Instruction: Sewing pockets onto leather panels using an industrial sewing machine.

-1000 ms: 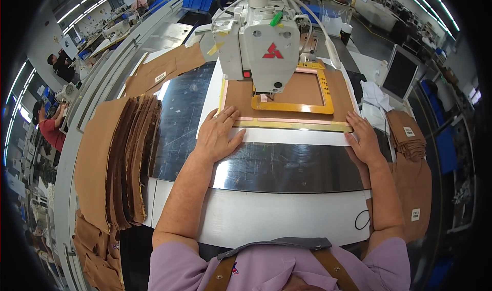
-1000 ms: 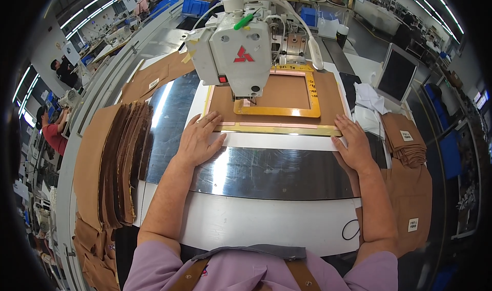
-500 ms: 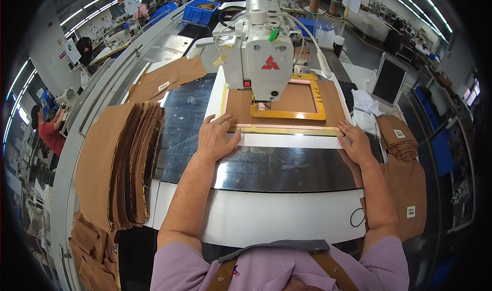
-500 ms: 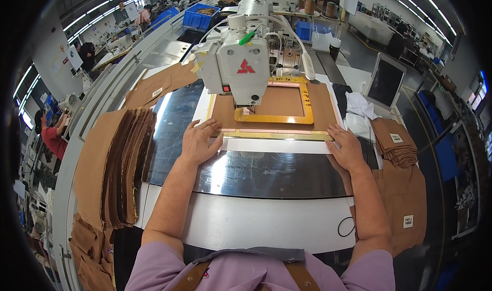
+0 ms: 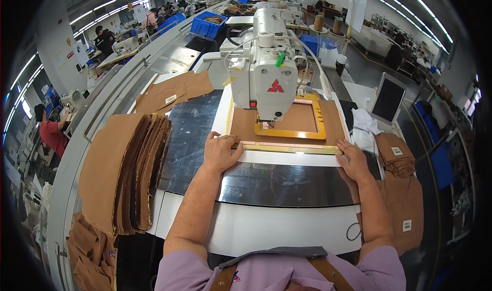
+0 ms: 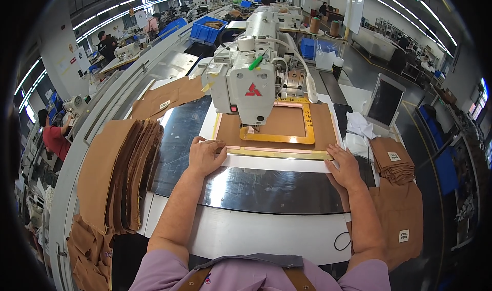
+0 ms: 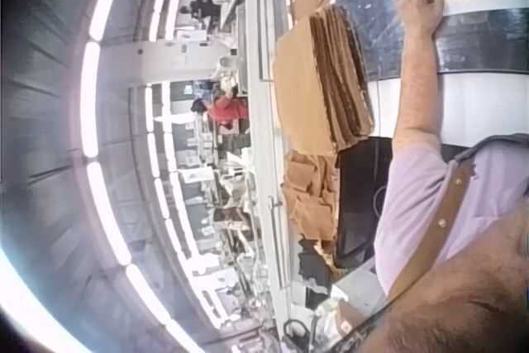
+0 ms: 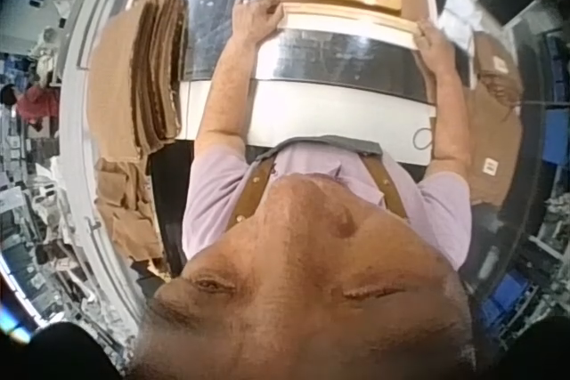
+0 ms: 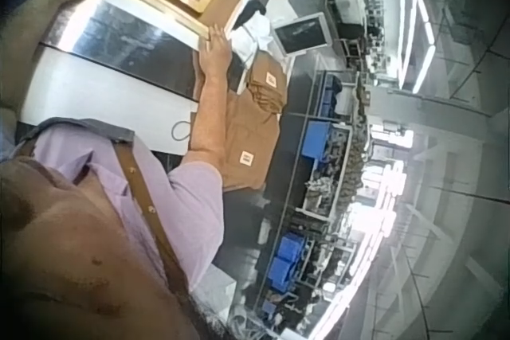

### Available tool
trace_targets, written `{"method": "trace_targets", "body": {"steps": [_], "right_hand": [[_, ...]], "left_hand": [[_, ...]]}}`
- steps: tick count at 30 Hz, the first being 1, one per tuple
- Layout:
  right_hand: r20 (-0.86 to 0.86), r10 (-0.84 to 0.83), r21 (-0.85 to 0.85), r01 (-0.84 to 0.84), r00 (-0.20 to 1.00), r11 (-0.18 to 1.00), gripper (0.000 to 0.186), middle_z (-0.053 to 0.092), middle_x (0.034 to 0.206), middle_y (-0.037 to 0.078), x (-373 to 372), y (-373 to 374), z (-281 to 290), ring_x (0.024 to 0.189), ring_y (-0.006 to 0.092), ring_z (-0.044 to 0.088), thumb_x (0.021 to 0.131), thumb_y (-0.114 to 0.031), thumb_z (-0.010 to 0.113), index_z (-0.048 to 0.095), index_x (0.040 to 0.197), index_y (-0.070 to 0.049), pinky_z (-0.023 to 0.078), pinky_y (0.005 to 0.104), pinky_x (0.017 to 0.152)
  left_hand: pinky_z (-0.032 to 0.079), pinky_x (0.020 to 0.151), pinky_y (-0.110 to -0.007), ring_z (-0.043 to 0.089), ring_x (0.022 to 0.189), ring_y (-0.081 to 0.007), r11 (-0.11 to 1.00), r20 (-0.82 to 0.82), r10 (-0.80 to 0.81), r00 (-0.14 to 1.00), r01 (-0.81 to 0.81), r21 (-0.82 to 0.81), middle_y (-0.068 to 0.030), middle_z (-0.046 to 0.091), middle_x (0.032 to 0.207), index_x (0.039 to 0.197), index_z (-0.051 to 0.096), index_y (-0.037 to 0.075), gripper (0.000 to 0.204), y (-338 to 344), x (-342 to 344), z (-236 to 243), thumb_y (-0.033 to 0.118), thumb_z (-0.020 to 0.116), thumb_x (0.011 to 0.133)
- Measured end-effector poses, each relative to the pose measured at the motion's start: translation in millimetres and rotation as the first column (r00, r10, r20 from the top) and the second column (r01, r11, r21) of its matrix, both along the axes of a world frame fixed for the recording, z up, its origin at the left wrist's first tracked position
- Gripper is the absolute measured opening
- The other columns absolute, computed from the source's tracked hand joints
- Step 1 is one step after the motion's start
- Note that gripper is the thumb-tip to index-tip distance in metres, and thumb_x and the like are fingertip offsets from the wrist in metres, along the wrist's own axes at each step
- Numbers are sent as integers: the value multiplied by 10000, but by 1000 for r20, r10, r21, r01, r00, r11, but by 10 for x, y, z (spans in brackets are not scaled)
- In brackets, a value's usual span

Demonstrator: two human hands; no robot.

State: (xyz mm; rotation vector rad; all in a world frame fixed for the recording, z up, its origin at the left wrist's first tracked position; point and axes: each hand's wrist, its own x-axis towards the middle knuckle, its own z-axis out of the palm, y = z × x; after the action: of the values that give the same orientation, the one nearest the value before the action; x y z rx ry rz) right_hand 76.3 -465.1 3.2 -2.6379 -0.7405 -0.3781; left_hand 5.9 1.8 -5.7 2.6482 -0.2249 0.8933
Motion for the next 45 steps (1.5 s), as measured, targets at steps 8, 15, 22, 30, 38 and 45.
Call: {"method": "trace_targets", "body": {"steps": [8, 15, 22, 30, 38, 45], "right_hand": [[28, -20, 26, 20, 999, 999, 413, 666, 1404, 141, -27, -55, -29, 1397, 303, 553, 986, -285, 657, 683, 1332, -61, 352, 524, 1213], [100, -29, 26, 26, 995, 999, 374, 696, 1338, 153, -28, -25, -31, 1319, 312, 609, 972, -272, 671, 707, 1285, -69, 387, 528, 1184], [243, -23, 58, 9, 970, 998, 427, 665, 1286, 160, 11, -63, -82, 1240, 348, 596, 914, -298, 729, 714, 1248, -32, 464, 458, 1085], [254, -17, 53, 4, 967, 999, 353, 692, 1230, 97, 71, -110, -172, 1196, 283, 618, 926, -316, 717, 763, 1139, -38, 459, 440, 1076], [220, -46, 50, 36, 974, 998, 359, 700, 1223, 99, 87, -102, -177, 1203, 277, 622, 926, -309, 721, 737, 1189, -66, 446, 443, 1097], [132, -65, -60, 73, 989, 996, 429, 638, 1449, 69, 61, -83, -164, 1410, 243, 524, 1001, -369, 636, 689, 1343, -115, 340, 512, 1217]], "left_hand": [[462, 1006, -425, 752, 837, -207, 1000, 37, -2, 999, 2, 9, -88, 810, 976, 900, 818, 49, 252, 2, 6, -8, 252, 669, 890], [459, 989, -394, 747, 889, -198, 999, -33, 26, 999, -25, 31, -68, 811, 1012, 949, 821, 88, 233, 22, 8, -3, 260, 674, 898], [460, 941, -425, 733, 908, -232, 998, 20, -21, 1000, 20, 61, -66, 792, 976, 916, 784, 89, 171, 45, 16, 1, 223, 681, 891], [399, 1101, -468, 666, 1255, -254, 986, -61, -9, 998, 19, 164, -105, 756, 1237, 1149, 768, 73, 308, 81, 82, -28, 259, 685, 919], [396, 1105, -450, 668, 1250, -261, 992, -118, 17, 993, -2, 129, -106, 758, 1236, 1156, 766, 64, 316, 84, 78, -12, 261, 681, 925], [398, 1102, -441, 672, 1239, -263, 993, -128, 12, 992, 2, 114, -122, 759, 1231, 1163, 766, 49, 334, 72, 94, 5, 262, 678, 922]]}}
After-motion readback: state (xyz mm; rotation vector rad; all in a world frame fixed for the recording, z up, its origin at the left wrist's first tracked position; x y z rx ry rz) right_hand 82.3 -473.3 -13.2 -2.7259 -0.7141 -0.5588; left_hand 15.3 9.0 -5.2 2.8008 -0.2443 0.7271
